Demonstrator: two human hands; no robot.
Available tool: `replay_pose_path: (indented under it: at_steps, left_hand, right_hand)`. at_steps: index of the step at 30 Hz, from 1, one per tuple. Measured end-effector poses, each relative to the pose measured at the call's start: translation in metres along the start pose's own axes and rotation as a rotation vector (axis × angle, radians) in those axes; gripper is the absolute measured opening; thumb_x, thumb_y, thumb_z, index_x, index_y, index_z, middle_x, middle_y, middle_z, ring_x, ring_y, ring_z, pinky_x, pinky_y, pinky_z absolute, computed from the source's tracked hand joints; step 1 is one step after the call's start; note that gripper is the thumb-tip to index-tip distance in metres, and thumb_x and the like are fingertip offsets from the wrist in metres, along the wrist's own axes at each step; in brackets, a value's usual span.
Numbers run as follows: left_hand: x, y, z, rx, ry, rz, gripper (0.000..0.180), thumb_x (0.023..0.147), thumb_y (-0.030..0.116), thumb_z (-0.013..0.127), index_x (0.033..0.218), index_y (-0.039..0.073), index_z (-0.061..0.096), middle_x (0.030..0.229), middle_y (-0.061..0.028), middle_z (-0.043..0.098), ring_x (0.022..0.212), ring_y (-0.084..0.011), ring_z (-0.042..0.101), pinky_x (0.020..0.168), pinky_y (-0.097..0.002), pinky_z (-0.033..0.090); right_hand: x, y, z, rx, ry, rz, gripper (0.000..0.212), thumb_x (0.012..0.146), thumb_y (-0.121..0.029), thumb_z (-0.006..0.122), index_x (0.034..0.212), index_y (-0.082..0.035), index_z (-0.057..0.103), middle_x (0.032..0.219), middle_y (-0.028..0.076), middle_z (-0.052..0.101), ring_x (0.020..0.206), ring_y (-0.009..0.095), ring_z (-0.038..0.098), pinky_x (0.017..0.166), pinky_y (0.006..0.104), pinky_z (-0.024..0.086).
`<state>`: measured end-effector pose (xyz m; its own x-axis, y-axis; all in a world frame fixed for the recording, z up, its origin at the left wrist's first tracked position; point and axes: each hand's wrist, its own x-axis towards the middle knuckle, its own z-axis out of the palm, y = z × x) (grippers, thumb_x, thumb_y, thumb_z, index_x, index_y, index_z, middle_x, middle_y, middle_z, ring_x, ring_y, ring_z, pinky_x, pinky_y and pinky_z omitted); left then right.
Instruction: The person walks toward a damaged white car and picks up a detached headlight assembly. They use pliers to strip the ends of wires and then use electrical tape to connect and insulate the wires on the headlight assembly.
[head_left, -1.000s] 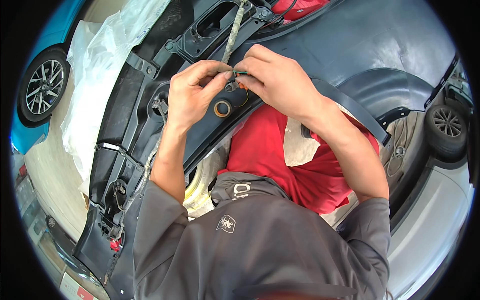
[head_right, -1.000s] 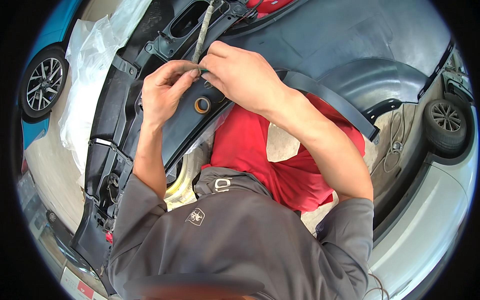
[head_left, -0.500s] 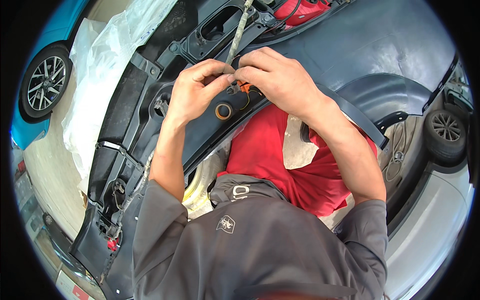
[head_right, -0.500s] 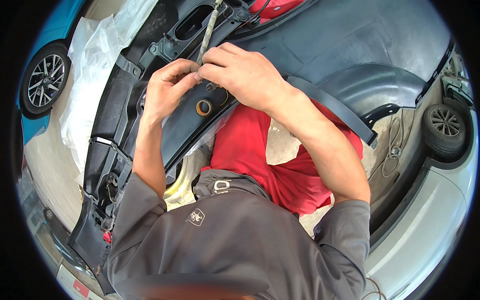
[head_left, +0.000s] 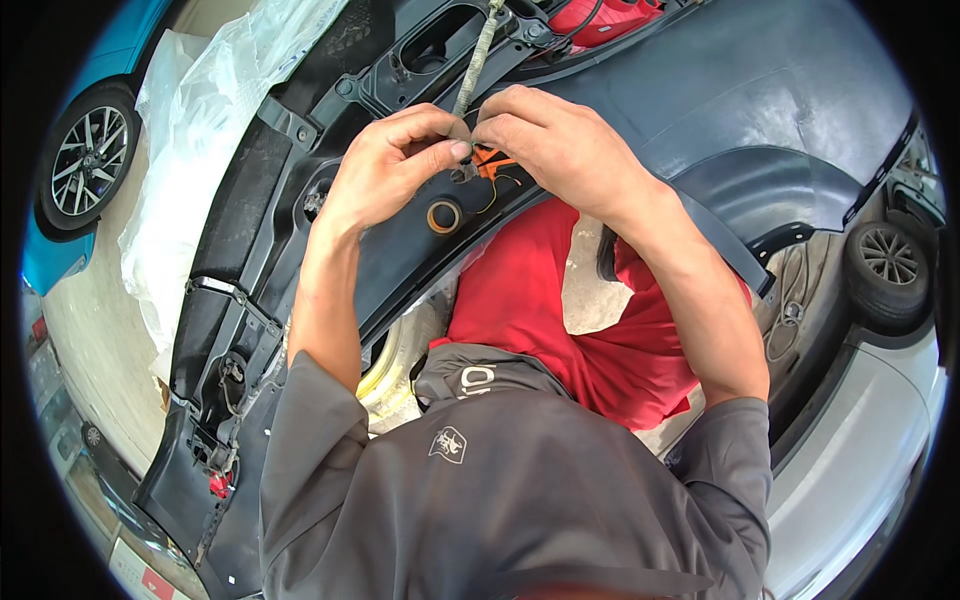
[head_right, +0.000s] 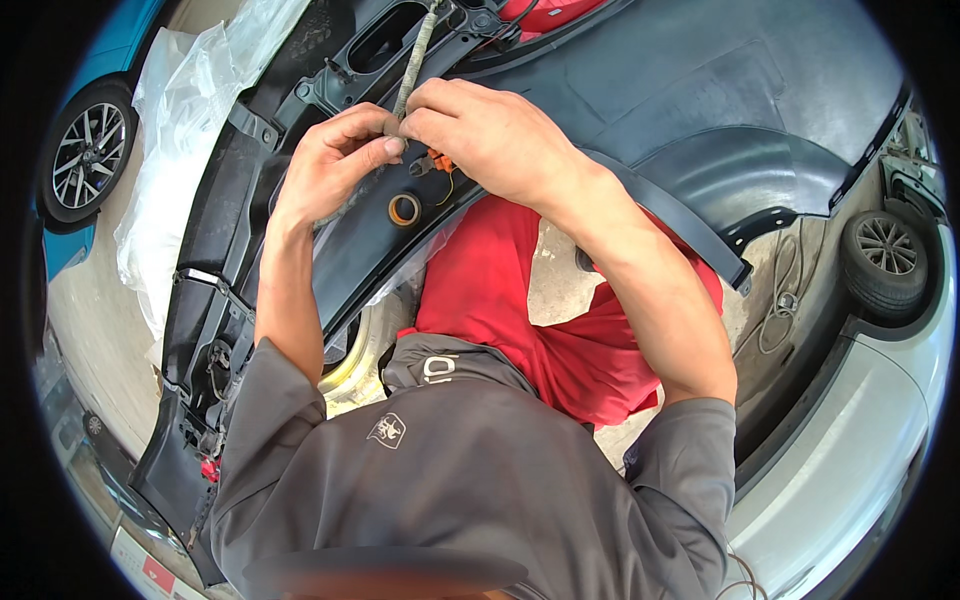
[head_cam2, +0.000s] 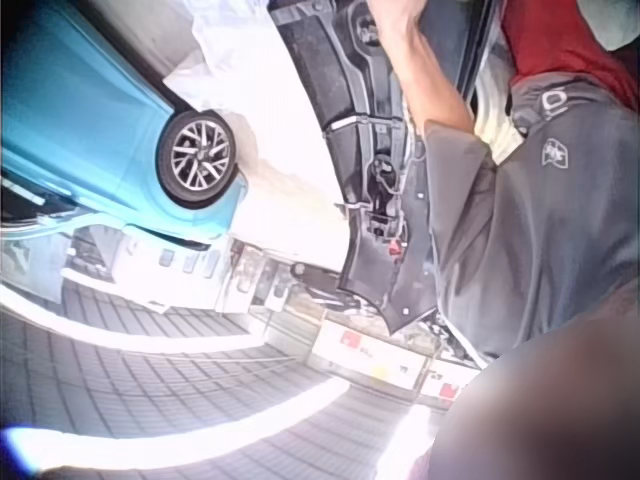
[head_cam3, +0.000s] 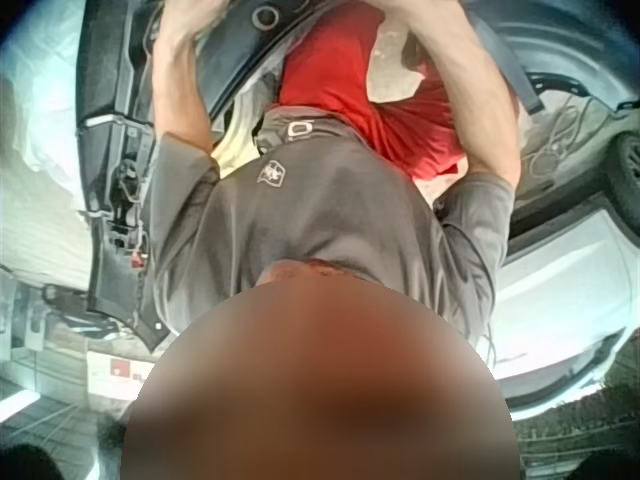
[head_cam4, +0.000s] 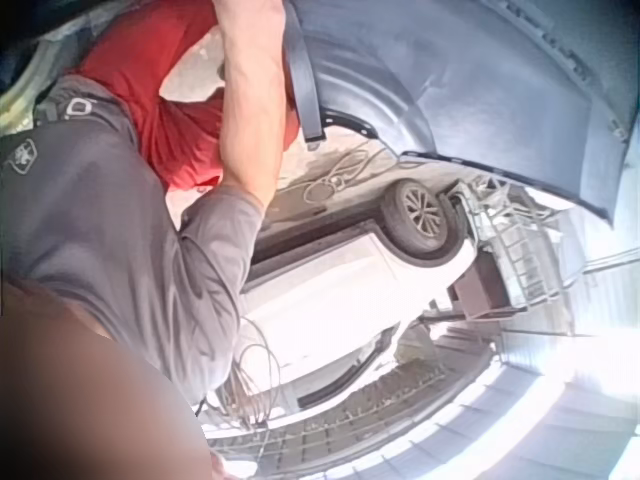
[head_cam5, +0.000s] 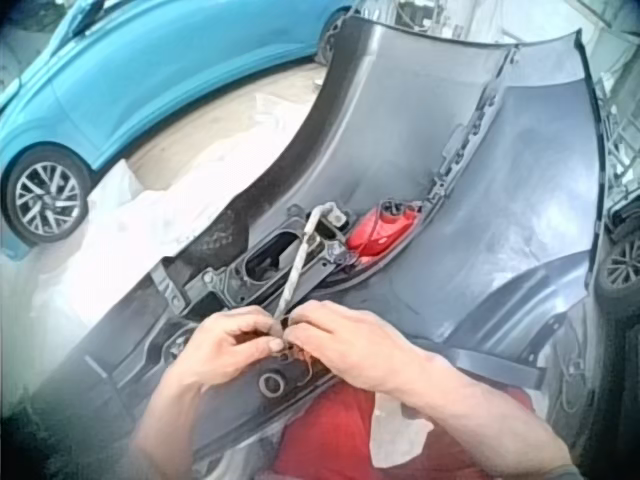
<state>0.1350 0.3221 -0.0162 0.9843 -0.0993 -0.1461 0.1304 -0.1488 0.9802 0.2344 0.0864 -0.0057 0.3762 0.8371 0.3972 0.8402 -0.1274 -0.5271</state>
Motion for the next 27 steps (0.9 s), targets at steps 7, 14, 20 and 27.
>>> replay_pose_path:
  at_steps: [7, 14, 20, 27]
  left_hand:
    - [0.001, 0.002, 0.000, -0.052, -0.014, -0.043, 0.017, 0.101, 0.009, 0.078, 0.112, -0.004, 0.076, 0.106, -0.0027, 0.072, 0.088, -0.0108, 0.069, 0.081, -0.0271, 0.057]
    - [0.000, -0.001, 0.003, 0.021, 0.040, 0.045, 0.015, 0.099, 0.007, 0.080, 0.109, -0.003, 0.076, 0.106, -0.0043, 0.074, 0.087, -0.0114, 0.070, 0.079, -0.0272, 0.058]
    - [-0.010, -0.018, 0.028, 0.162, 0.291, 0.282, 0.013, 0.097, 0.002, 0.080, 0.108, -0.002, 0.077, 0.109, -0.0080, 0.076, 0.089, -0.0139, 0.074, 0.076, -0.0279, 0.061]
    - [-0.009, -0.013, 0.034, -0.049, 0.306, 0.070, 0.014, 0.102, 0.007, 0.076, 0.113, -0.003, 0.076, 0.103, -0.0062, 0.077, 0.088, -0.0106, 0.073, 0.074, -0.0254, 0.058]
  right_hand:
    - [-0.001, 0.000, -0.001, -0.022, -0.052, -0.002, 0.023, 0.088, -0.004, 0.076, 0.111, -0.007, 0.071, 0.108, 0.005, 0.068, 0.093, 0.027, 0.073, 0.073, 0.0377, 0.062]
    - [0.001, 0.003, 0.000, -0.074, -0.028, -0.065, 0.013, 0.093, -0.012, 0.075, 0.105, -0.009, 0.071, 0.099, 0.004, 0.068, 0.085, 0.023, 0.071, 0.069, 0.0366, 0.060]
    - [0.013, -0.013, 0.001, 0.776, -0.081, 0.775, 0.014, 0.102, -0.015, 0.074, 0.098, -0.002, 0.076, 0.092, 0.004, 0.073, 0.075, 0.012, 0.065, 0.065, 0.0296, 0.054]
    - [0.005, -0.021, 0.008, 0.473, 0.107, 0.587, 0.023, 0.099, -0.010, 0.075, 0.120, -0.002, 0.069, 0.095, 0.007, 0.072, 0.080, 0.018, 0.071, 0.070, 0.0336, 0.059]
